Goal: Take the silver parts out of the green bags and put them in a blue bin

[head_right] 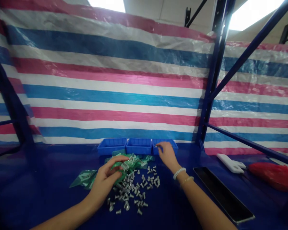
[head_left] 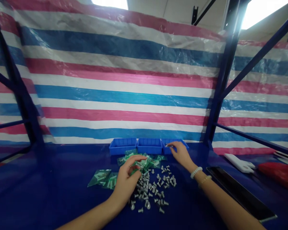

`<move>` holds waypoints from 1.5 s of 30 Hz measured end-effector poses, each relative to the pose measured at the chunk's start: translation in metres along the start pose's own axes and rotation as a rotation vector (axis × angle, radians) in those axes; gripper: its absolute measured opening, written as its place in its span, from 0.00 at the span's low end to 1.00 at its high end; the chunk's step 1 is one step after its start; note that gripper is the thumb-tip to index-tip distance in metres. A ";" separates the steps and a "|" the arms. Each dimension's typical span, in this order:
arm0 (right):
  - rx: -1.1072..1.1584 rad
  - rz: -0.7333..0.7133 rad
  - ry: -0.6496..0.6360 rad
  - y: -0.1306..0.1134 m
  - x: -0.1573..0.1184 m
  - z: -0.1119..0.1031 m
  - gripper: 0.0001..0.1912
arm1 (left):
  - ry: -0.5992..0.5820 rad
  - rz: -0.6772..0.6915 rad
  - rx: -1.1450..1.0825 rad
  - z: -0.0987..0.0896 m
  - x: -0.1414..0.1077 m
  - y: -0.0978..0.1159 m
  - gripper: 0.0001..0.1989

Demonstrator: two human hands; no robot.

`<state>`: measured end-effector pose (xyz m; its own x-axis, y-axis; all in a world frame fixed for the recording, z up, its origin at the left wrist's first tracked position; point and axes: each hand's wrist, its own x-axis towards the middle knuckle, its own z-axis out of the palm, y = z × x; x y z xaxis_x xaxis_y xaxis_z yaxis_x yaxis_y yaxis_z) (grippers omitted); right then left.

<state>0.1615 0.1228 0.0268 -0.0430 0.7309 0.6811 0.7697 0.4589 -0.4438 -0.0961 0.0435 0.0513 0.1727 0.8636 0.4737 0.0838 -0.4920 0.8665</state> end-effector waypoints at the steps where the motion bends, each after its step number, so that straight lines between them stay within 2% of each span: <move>1: 0.023 -0.034 -0.057 -0.014 -0.006 0.002 0.10 | 0.020 0.004 0.005 0.000 0.001 0.000 0.20; 5: 0.143 -0.252 -0.376 -0.072 -0.026 0.008 0.06 | 0.074 0.018 0.019 -0.002 0.004 -0.002 0.20; 7: 0.132 -0.303 -0.453 -0.089 -0.032 0.009 0.05 | 0.088 0.021 0.022 -0.002 0.005 -0.003 0.19; 9: 0.080 -0.313 -0.484 -0.095 -0.035 0.010 0.06 | 0.094 0.018 0.021 -0.002 0.004 -0.004 0.19; 15: -0.030 -0.349 -0.554 -0.085 -0.036 0.015 0.14 | 0.059 -0.003 -0.004 0.001 0.002 -0.003 0.18; 19: -0.083 -0.415 -0.551 -0.085 -0.037 0.019 0.18 | 0.043 -0.028 -0.022 0.001 0.002 -0.004 0.18; 28: -0.152 -0.391 -0.528 -0.084 -0.034 0.014 0.10 | 0.054 -0.020 -0.009 0.000 0.001 -0.004 0.17; 35: -0.123 -0.444 -0.558 -0.080 -0.034 0.021 0.16 | 0.041 -0.036 -0.021 0.002 0.001 -0.003 0.18; 42: -0.242 -0.378 -0.547 -0.079 -0.031 0.014 0.09 | 0.035 -0.022 -0.006 0.001 0.002 -0.005 0.17; 45: -0.224 -0.350 -0.565 -0.078 -0.030 0.014 0.11 | 0.035 -0.041 -0.001 0.001 0.001 -0.004 0.17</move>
<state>0.0935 0.0721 0.0325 -0.5898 0.7378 0.3283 0.7605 0.6442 -0.0814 -0.0951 0.0466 0.0478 0.1342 0.8864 0.4429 0.0891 -0.4560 0.8855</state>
